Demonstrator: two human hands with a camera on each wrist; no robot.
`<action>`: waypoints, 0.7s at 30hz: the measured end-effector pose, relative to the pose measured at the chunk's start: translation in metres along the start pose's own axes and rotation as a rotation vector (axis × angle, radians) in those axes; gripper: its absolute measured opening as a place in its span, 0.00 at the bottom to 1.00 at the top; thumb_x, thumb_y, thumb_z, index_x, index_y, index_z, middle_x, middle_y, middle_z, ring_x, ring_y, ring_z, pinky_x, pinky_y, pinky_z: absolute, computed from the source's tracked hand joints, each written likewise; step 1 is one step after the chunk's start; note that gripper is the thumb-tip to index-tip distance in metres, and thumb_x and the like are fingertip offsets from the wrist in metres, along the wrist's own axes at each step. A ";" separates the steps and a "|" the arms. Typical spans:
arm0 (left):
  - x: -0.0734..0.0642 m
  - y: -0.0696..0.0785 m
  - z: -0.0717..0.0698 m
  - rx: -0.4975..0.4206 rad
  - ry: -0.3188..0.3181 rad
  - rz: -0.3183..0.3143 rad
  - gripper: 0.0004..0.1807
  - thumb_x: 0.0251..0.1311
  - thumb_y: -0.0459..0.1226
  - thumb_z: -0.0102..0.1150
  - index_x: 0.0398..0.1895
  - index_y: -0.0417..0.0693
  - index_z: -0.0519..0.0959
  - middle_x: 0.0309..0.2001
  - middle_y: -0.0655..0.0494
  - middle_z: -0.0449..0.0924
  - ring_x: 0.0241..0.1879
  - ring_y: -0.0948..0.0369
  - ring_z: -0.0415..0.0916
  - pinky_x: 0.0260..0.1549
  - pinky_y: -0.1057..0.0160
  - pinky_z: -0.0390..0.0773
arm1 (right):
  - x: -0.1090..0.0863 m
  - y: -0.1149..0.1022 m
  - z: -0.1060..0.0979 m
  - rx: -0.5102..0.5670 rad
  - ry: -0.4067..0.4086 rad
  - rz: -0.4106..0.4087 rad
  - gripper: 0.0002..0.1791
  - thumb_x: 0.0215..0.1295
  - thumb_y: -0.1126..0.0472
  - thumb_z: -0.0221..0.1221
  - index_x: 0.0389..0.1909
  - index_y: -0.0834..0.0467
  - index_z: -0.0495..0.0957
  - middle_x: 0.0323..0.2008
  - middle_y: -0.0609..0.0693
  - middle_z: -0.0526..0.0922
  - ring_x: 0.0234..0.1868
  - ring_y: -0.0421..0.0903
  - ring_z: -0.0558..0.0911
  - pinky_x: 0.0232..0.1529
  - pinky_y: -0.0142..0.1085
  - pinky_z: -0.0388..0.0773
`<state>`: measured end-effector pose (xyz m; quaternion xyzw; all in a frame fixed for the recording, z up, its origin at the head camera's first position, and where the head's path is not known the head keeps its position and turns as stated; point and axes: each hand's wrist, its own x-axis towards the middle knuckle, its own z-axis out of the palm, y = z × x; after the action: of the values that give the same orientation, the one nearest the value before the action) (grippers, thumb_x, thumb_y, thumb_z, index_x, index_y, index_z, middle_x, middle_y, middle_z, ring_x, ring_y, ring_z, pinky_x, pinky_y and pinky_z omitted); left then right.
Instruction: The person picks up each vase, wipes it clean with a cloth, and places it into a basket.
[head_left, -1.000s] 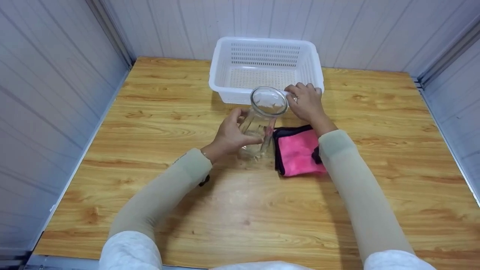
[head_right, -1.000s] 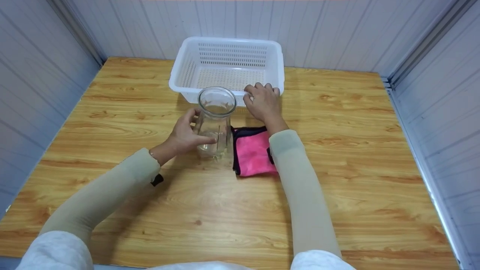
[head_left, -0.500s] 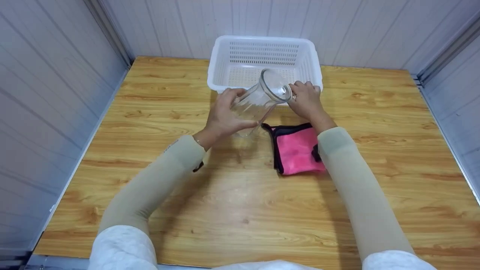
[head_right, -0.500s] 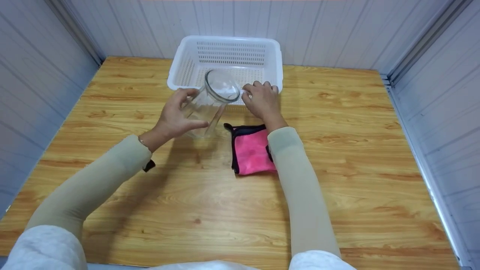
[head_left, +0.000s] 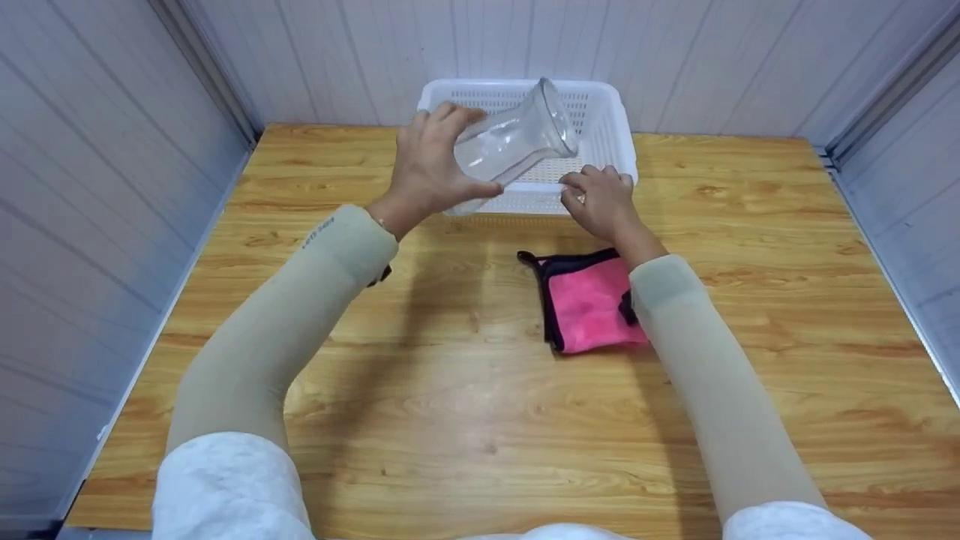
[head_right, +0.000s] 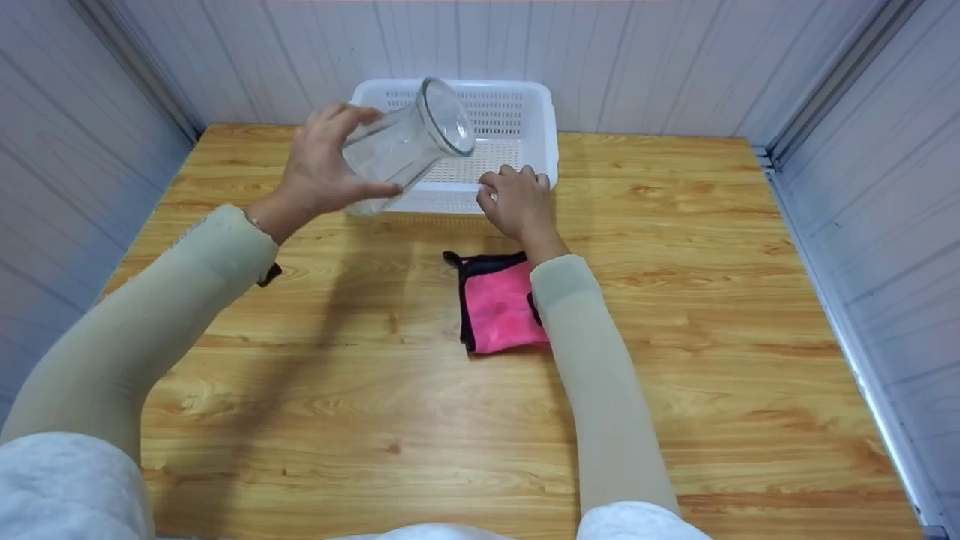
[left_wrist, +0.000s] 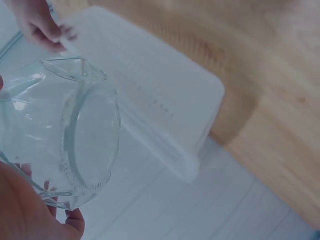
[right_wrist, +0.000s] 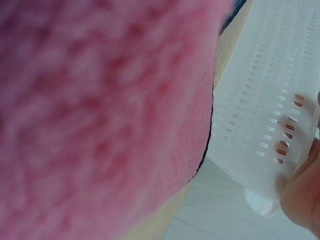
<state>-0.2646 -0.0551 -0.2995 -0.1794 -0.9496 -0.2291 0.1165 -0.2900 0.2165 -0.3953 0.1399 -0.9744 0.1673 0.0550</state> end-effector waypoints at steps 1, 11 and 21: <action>0.005 0.000 -0.003 0.025 -0.001 0.001 0.51 0.31 0.63 0.74 0.65 0.66 0.67 0.63 0.65 0.68 0.56 0.59 0.62 0.55 0.59 0.62 | 0.000 -0.001 0.000 0.005 0.006 -0.003 0.25 0.69 0.46 0.41 0.57 0.52 0.77 0.52 0.56 0.78 0.49 0.60 0.71 0.52 0.59 0.63; 0.049 -0.004 0.010 0.174 -0.008 -0.020 0.50 0.36 0.61 0.74 0.68 0.67 0.65 0.64 0.65 0.67 0.59 0.56 0.62 0.57 0.54 0.63 | 0.002 -0.006 0.006 0.014 0.026 0.032 0.24 0.68 0.46 0.42 0.54 0.50 0.79 0.49 0.53 0.78 0.48 0.58 0.71 0.53 0.56 0.62; 0.065 -0.027 0.037 0.202 -0.056 -0.116 0.50 0.36 0.57 0.76 0.69 0.68 0.64 0.65 0.63 0.66 0.61 0.56 0.60 0.60 0.53 0.61 | 0.005 -0.017 0.009 0.023 0.018 0.023 0.24 0.67 0.46 0.44 0.56 0.49 0.79 0.48 0.53 0.78 0.47 0.56 0.70 0.53 0.55 0.62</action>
<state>-0.3397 -0.0410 -0.3228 -0.1177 -0.9796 -0.1335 0.0938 -0.2908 0.1961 -0.3980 0.1279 -0.9734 0.1805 0.0602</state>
